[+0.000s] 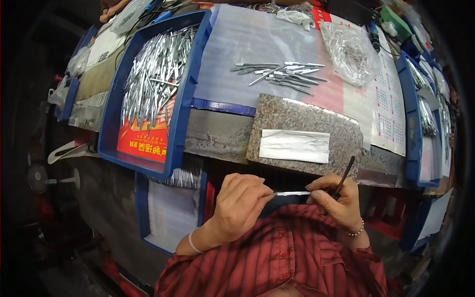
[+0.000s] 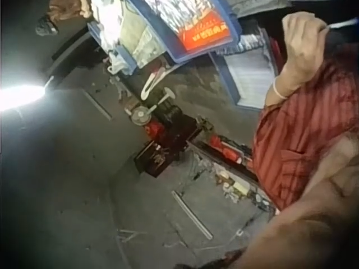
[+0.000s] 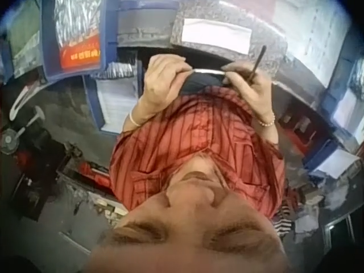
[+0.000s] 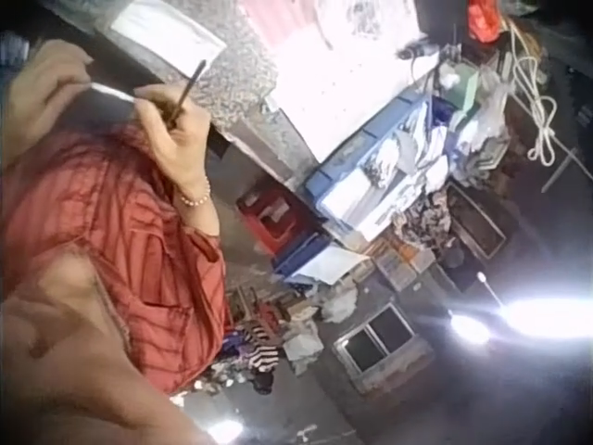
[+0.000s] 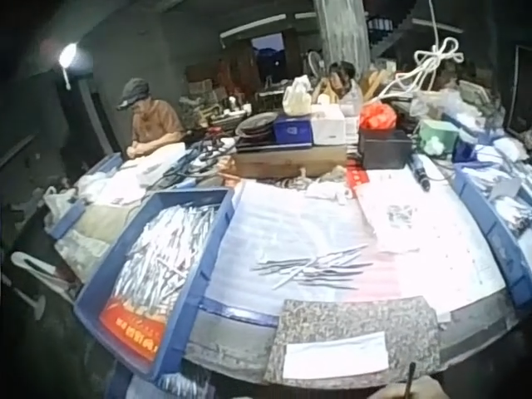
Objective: Assembling and inspecting small metal hardware components at a factory workbench.
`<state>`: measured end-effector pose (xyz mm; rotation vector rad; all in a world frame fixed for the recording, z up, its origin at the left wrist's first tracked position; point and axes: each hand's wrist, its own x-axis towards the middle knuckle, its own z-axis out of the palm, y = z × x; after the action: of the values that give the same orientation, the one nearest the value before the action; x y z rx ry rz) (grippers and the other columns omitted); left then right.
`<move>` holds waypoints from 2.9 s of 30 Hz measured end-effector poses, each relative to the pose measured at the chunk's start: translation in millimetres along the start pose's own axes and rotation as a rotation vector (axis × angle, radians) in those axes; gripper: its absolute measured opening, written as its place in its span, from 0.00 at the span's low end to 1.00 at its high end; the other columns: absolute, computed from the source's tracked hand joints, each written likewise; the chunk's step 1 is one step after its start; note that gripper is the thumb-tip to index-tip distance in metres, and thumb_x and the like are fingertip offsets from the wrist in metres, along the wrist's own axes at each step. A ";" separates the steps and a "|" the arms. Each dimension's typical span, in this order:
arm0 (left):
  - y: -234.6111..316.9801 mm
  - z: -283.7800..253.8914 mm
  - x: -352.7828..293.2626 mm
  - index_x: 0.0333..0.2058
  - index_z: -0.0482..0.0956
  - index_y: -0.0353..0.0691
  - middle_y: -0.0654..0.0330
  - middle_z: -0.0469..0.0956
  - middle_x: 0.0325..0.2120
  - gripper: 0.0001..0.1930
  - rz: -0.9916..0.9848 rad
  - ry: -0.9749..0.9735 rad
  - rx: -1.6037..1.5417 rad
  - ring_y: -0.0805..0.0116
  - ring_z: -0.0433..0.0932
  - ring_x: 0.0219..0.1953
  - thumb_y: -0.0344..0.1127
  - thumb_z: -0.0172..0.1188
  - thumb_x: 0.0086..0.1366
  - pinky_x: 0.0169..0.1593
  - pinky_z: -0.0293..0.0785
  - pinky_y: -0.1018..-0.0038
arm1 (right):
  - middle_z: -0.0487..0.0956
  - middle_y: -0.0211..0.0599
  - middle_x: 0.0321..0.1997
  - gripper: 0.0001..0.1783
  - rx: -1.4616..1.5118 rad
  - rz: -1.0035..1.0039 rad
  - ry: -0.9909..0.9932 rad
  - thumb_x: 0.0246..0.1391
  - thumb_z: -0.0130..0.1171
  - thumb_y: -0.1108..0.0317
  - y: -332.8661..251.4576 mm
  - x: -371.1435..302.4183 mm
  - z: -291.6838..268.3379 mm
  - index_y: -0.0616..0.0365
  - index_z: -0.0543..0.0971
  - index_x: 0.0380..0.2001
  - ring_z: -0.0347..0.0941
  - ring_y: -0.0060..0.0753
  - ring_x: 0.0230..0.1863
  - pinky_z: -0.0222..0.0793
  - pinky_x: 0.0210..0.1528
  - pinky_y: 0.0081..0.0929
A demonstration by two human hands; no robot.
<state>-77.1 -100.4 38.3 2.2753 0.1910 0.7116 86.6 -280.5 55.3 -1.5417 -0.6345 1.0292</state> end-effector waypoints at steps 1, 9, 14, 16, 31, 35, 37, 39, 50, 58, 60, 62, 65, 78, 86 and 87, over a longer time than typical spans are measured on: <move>2.2 -0.6 -3.1 0.30 0.77 0.37 0.56 0.77 0.28 0.11 -0.003 -0.003 0.008 0.56 0.79 0.34 0.20 0.67 0.47 0.39 0.70 0.65 | 0.82 0.37 0.31 0.08 -0.061 -0.018 -0.003 0.56 0.62 0.74 2.3 -1.1 0.6 0.67 0.81 0.38 0.80 0.24 0.31 0.73 0.33 0.19; 9.2 -0.1 -20.8 0.31 0.78 0.36 0.55 0.78 0.28 0.09 -0.084 -0.050 -0.037 0.56 0.79 0.35 0.20 0.66 0.49 0.41 0.71 0.67 | 0.82 0.36 0.29 0.07 -0.133 -0.121 -0.005 0.54 0.63 0.73 18.7 -9.1 6.0 0.66 0.81 0.36 0.78 0.22 0.28 0.71 0.31 0.19; 12.8 -3.4 -27.3 0.33 0.79 0.36 0.55 0.78 0.29 0.09 -0.135 -0.080 -0.077 0.57 0.79 0.36 0.21 0.65 0.52 0.42 0.70 0.67 | 0.82 0.36 0.29 0.07 -0.182 -0.215 0.009 0.54 0.64 0.74 24.5 -10.6 9.9 0.65 0.81 0.35 0.78 0.22 0.27 0.71 0.30 0.18; 10.4 -3.9 -27.5 0.33 0.79 0.35 0.55 0.79 0.30 0.09 -0.161 -0.083 -0.088 0.57 0.79 0.36 0.20 0.65 0.52 0.42 0.70 0.68 | 0.82 0.36 0.29 0.07 -0.208 -0.241 0.012 0.53 0.63 0.74 26.9 -8.6 11.6 0.65 0.81 0.36 0.78 0.22 0.27 0.71 0.30 0.18; -13.3 -17.0 -59.2 0.34 0.80 0.35 0.57 0.75 0.27 0.04 -0.423 -0.236 -0.257 0.62 0.75 0.31 0.27 0.62 0.60 0.35 0.69 0.71 | 0.79 0.38 0.25 0.07 -0.372 -0.226 -0.158 0.51 0.62 0.77 25.4 8.6 46.1 0.63 0.81 0.35 0.77 0.24 0.23 0.68 0.25 0.20; -25.2 -34.1 -89.1 0.33 0.80 0.34 0.58 0.75 0.26 0.04 -0.568 -0.162 -0.334 0.66 0.75 0.29 0.28 0.63 0.60 0.33 0.69 0.72 | 0.79 0.44 0.28 0.09 -0.441 -0.253 -0.127 0.51 0.61 0.78 27.5 16.8 60.7 0.65 0.79 0.37 0.77 0.32 0.24 0.70 0.28 0.22; -33.3 -51.1 -109.4 0.32 0.80 0.34 0.57 0.76 0.25 0.03 -0.722 -0.052 -0.212 0.67 0.76 0.28 0.27 0.62 0.60 0.32 0.71 0.73 | 0.80 0.43 0.29 0.09 -0.393 -0.237 -0.049 0.53 0.58 0.78 34.2 20.8 57.8 0.66 0.79 0.38 0.78 0.31 0.26 0.71 0.31 0.21; -53.2 -65.6 -132.0 0.32 0.80 0.33 0.53 0.79 0.28 0.04 -0.694 0.094 0.115 0.62 0.79 0.31 0.27 0.62 0.59 0.35 0.73 0.71 | 0.80 0.39 0.28 0.08 -0.364 -0.195 0.001 0.54 0.58 0.78 26.7 22.0 57.8 0.66 0.79 0.38 0.77 0.27 0.26 0.70 0.31 0.20; -146.1 -36.8 -181.1 0.32 0.79 0.39 0.51 0.80 0.30 0.07 -0.816 0.149 0.504 0.47 0.79 0.33 0.35 0.60 0.61 0.38 0.74 0.58 | 0.77 0.45 0.27 0.08 -0.573 -0.301 -0.269 0.51 0.63 0.74 25.4 31.3 80.3 0.63 0.79 0.36 0.76 0.44 0.24 0.70 0.26 0.30; -85.1 -67.9 -127.2 0.34 0.81 0.36 0.50 0.80 0.31 0.05 -0.726 0.118 0.350 0.48 0.79 0.34 0.28 0.59 0.61 0.38 0.74 0.62 | 0.79 0.43 0.30 0.09 -0.530 -0.293 -0.292 0.52 0.63 0.71 25.9 31.4 59.1 0.61 0.79 0.36 0.78 0.44 0.27 0.73 0.26 0.31; -53.5 -73.3 -98.9 0.35 0.81 0.35 0.51 0.80 0.30 0.05 -0.588 0.151 0.294 0.51 0.79 0.33 0.24 0.61 0.59 0.38 0.74 0.64 | 0.80 0.43 0.30 0.09 -0.534 -0.352 -0.343 0.52 0.63 0.69 24.1 35.7 59.0 0.61 0.79 0.36 0.78 0.43 0.27 0.74 0.27 0.32; -26.4 -71.5 -60.8 0.35 0.81 0.35 0.53 0.80 0.29 0.07 -0.510 0.112 0.192 0.54 0.79 0.32 0.22 0.63 0.56 0.38 0.74 0.67 | 0.80 0.42 0.31 0.09 -0.463 -0.399 -0.363 0.54 0.62 0.68 25.8 34.2 56.2 0.60 0.78 0.37 0.78 0.44 0.28 0.74 0.27 0.33; -13.4 -48.0 15.1 0.35 0.81 0.34 0.52 0.79 0.29 0.10 -0.200 0.042 0.080 0.59 0.79 0.31 0.17 0.60 0.54 0.36 0.74 0.71 | 0.79 0.41 0.31 0.09 -0.427 -0.445 -0.365 0.55 0.61 0.67 26.8 26.1 44.0 0.58 0.77 0.38 0.78 0.45 0.29 0.74 0.27 0.34; -152.7 113.1 262.5 0.24 0.78 0.35 0.48 0.77 0.25 0.08 -0.016 -0.492 0.287 0.49 0.75 0.30 0.34 0.62 0.55 0.36 0.71 0.60 | 0.80 0.43 0.33 0.11 -0.342 -0.287 -0.163 0.58 0.59 0.65 53.8 -28.3 -15.7 0.61 0.79 0.39 0.79 0.45 0.31 0.75 0.32 0.32; -129.8 91.5 260.3 0.33 0.70 0.33 0.46 0.78 0.24 0.09 -0.072 -0.255 0.023 0.49 0.78 0.29 0.34 0.57 0.64 0.35 0.72 0.62 | 0.81 0.43 0.33 0.10 -0.317 -0.330 -0.092 0.57 0.60 0.66 32.1 -28.5 -41.5 0.60 0.80 0.39 0.80 0.44 0.33 0.75 0.33 0.31; -126.9 82.8 254.6 0.34 0.69 0.34 0.49 0.77 0.23 0.08 -0.148 -0.228 -0.098 0.55 0.78 0.26 0.33 0.54 0.66 0.32 0.72 0.65 | 0.81 0.43 0.33 0.10 -0.275 -0.316 -0.080 0.57 0.61 0.67 27.8 -28.0 -47.0 0.60 0.80 0.39 0.80 0.42 0.32 0.75 0.33 0.29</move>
<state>189.9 25.9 13.9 2.2019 0.2085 0.3732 110.4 -333.7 36.0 -1.5758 -1.0747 0.7891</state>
